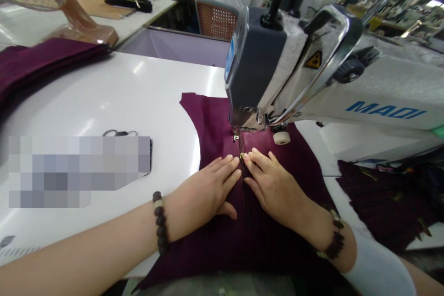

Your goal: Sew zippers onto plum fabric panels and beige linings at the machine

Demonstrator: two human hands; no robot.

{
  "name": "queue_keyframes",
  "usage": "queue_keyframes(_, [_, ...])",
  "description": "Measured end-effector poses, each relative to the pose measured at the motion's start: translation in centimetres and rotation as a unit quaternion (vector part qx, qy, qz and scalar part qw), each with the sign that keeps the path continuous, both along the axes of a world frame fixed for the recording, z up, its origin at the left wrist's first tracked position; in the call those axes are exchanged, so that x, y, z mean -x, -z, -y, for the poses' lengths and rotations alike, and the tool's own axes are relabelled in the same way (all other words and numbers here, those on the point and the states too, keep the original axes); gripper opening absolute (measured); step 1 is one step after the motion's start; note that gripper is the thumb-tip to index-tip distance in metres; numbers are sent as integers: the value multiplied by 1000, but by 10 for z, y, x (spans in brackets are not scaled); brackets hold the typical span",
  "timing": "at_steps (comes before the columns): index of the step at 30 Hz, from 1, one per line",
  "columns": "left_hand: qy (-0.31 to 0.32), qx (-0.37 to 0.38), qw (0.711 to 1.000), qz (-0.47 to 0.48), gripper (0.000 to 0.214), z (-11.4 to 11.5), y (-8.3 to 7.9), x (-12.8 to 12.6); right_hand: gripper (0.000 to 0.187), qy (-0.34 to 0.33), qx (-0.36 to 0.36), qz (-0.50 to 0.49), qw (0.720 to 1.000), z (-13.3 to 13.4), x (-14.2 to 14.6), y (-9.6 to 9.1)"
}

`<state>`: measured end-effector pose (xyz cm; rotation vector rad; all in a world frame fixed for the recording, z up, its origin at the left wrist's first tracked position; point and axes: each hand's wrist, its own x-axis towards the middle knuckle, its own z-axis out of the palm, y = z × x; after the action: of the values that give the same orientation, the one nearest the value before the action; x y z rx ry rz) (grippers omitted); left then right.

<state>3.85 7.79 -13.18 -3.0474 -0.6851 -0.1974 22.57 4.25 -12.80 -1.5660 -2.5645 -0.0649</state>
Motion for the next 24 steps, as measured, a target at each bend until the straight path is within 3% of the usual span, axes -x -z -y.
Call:
queue_keyframes(10, [4, -12, 1000, -3, 78, -22, -2, -3, 42, 25, -10, 13, 1000, -19, 7, 1])
queue_keyframes(24, [17, -25, 1000, -4, 77, -40, -8, -3, 40, 13, -12, -48, 999, -38, 4, -2])
